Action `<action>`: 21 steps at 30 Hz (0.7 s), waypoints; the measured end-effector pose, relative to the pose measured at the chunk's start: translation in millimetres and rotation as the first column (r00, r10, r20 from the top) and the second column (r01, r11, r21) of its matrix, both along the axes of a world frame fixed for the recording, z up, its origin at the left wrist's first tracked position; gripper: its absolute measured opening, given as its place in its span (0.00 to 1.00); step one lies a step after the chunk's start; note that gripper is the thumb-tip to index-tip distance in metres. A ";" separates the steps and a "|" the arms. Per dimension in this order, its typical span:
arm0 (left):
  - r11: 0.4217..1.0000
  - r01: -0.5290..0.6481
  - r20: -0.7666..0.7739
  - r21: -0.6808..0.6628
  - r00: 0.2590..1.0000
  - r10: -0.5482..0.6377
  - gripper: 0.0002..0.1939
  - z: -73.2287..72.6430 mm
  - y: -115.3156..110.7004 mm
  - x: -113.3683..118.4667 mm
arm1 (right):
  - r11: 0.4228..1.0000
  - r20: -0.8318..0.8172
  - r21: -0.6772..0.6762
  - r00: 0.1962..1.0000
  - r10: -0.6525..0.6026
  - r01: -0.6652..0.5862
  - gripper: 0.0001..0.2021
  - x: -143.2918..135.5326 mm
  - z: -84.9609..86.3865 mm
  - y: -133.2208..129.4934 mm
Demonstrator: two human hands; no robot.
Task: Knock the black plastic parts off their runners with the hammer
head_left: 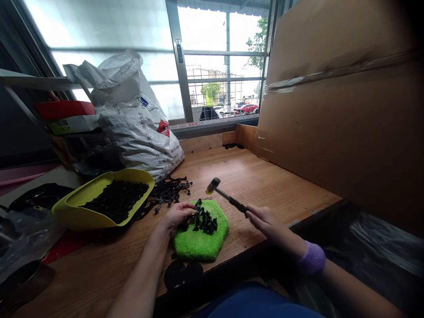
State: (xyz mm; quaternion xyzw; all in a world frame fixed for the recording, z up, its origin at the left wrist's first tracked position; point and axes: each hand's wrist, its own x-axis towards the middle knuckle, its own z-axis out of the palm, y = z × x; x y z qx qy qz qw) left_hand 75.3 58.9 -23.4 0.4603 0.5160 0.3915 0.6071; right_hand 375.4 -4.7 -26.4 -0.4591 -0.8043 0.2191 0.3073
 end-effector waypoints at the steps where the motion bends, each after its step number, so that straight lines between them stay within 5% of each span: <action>1: 1.000 0.005 0.000 0.000 1.000 -0.005 0.14 0.3 0.1 0.1 | 0.999 0.038 0.034 0.999 -0.021 0.019 0.16 -3.9 2.9 0.6; 5: 1.000 0.017 -0.036 0.012 0.999 -0.016 0.14 -0.7 1.8 -0.6 | 0.989 0.241 0.128 0.965 -0.101 0.071 0.13 -18.1 12.6 1.7; 14: 0.999 -0.015 -0.087 0.047 0.996 0.019 0.12 -7.6 6.6 -2.5 | 0.983 0.406 0.167 0.904 -0.136 0.072 0.14 -24.9 21.8 -4.2; 21: 0.998 0.000 -0.055 0.057 0.998 0.003 0.11 -6.6 6.2 5.2 | 0.989 0.389 0.106 0.911 -0.135 0.101 0.15 -34.3 20.9 1.6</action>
